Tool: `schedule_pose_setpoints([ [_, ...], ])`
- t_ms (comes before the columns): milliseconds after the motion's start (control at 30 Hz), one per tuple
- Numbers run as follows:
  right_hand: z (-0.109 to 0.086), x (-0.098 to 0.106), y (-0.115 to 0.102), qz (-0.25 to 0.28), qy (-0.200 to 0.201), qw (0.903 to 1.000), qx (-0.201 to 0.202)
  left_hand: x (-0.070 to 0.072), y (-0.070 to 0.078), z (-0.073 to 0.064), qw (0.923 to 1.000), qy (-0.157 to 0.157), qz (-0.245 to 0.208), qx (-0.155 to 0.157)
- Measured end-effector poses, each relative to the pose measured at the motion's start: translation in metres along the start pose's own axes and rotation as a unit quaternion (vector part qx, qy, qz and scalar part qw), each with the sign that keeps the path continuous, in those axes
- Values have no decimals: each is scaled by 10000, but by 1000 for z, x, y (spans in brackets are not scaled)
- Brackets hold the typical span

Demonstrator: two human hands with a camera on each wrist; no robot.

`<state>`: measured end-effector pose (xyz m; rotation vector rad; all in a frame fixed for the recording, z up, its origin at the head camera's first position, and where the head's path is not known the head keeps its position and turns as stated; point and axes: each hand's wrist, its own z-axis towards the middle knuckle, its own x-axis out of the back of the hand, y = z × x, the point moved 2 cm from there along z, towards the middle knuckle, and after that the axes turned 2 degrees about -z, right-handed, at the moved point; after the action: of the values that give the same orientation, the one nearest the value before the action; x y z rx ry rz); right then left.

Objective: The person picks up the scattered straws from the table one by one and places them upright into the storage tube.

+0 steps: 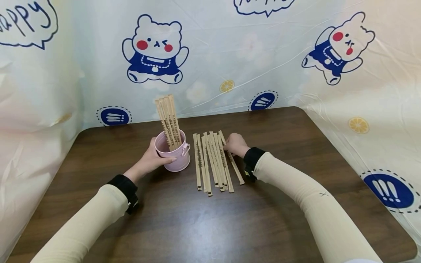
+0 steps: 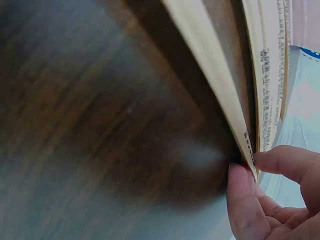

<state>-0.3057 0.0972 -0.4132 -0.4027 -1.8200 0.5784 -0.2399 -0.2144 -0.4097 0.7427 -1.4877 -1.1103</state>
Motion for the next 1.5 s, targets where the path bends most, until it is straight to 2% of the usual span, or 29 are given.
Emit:
schedule_pose_setpoints([
  [333, -2, 14, 10, 1039, -84, 9945, -98, -1, 0, 0, 10000, -2, -21, 16],
  [600, -1, 33, 7, 1089, 337, 9935, 24, 0, 2, -1, 10000, -32, -8, 61],
  [933, -1, 59, -12, 1224, 820, 9874, 570, 0, 1, 0, 10000, -9, -35, -7],
  [1233, 0, 79, -35, 1676, 1254, 9720, 1072, 0, 0, 1, 10000, 36, 35, 12],
  [1500, 1, 96, -49, 1922, 1443, 9626, 1249, 0, 1, -1, 10000, -37, 1, 36],
])
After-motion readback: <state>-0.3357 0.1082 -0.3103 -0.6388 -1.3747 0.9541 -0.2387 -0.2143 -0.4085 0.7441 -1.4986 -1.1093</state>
